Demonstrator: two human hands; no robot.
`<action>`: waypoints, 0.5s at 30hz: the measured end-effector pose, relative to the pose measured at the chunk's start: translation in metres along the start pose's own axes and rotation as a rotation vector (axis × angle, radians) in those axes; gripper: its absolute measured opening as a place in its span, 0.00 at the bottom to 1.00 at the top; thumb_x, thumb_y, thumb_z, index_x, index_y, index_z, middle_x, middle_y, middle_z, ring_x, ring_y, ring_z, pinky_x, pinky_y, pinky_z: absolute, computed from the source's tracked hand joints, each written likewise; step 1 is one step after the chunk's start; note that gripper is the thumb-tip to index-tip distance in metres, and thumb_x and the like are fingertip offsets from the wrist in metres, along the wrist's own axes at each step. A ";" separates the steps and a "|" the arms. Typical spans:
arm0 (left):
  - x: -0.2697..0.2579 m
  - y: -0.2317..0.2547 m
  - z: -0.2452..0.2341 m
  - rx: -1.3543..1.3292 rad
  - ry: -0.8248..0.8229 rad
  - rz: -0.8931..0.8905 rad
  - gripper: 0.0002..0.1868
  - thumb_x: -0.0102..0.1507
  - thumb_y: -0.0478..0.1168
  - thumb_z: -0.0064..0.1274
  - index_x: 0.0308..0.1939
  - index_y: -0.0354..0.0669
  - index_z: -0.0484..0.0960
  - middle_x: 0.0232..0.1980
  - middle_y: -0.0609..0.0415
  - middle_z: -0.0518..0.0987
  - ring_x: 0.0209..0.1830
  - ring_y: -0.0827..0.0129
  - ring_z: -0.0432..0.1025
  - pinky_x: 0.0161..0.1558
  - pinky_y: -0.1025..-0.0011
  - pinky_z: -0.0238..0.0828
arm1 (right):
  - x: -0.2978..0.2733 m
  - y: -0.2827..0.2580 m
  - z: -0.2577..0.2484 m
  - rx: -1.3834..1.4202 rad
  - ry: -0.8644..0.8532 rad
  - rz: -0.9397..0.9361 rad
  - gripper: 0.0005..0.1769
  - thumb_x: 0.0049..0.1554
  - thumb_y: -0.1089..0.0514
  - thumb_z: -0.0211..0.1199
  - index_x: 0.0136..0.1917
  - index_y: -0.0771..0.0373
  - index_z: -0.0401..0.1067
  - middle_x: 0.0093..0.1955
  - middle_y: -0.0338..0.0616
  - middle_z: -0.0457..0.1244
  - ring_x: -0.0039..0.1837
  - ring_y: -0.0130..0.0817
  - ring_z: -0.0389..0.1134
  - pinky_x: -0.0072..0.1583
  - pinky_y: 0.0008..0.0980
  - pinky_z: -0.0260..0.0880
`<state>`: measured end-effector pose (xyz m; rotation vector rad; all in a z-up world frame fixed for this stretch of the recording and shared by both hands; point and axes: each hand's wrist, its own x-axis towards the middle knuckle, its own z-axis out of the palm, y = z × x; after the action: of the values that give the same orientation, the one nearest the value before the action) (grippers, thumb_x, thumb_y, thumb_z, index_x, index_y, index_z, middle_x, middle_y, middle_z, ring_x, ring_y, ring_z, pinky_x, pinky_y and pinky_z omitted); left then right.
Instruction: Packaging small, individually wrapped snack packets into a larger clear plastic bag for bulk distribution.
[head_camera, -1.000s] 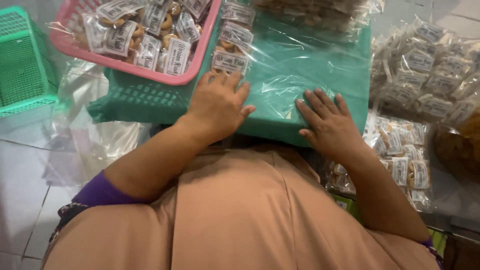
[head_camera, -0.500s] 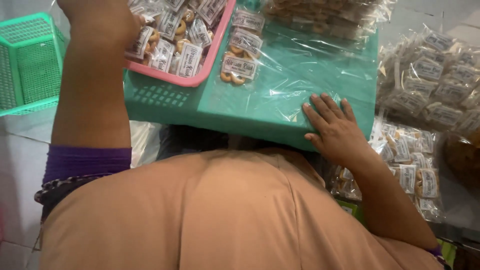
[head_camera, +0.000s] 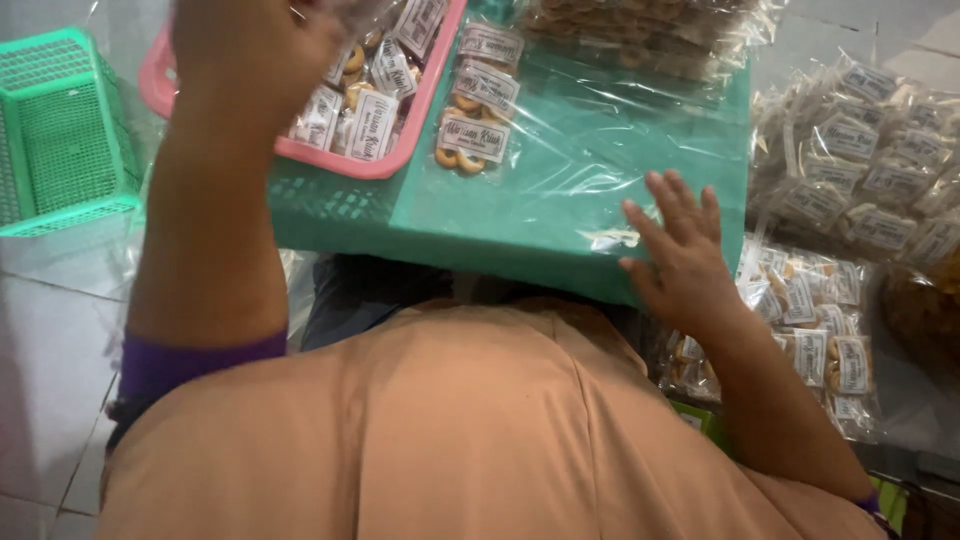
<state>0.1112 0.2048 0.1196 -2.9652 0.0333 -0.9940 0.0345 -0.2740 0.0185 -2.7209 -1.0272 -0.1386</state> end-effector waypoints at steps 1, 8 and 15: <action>-0.005 0.025 -0.025 -0.261 -0.059 0.081 0.08 0.66 0.43 0.66 0.42 0.44 0.88 0.34 0.50 0.84 0.29 0.54 0.76 0.26 0.56 0.69 | -0.001 -0.005 -0.005 0.085 0.220 -0.082 0.31 0.69 0.46 0.49 0.82 0.57 0.55 0.87 0.55 0.40 0.87 0.53 0.37 0.82 0.62 0.31; -0.045 0.200 -0.099 -0.508 -0.940 0.515 0.01 0.66 0.38 0.52 0.41 0.48 0.78 0.34 0.58 0.82 0.29 0.63 0.74 0.29 0.64 0.69 | -0.017 -0.046 -0.036 0.629 0.351 -0.123 0.39 0.68 0.37 0.48 0.82 0.62 0.49 0.82 0.60 0.50 0.78 0.54 0.60 0.69 0.47 0.70; -0.074 0.224 -0.040 -0.817 0.064 0.546 0.28 0.50 0.46 0.74 0.51 0.43 0.82 0.45 0.44 0.82 0.45 0.45 0.77 0.52 0.49 0.64 | -0.024 -0.039 -0.014 0.753 0.343 0.256 0.26 0.54 0.56 0.70 0.66 0.58 0.76 0.51 0.48 0.71 0.53 0.39 0.74 0.52 0.38 0.74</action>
<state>0.0246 -0.0173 0.1025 -3.1977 1.4820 -1.1743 -0.0093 -0.2643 0.0347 -2.0162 -0.4848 -0.1327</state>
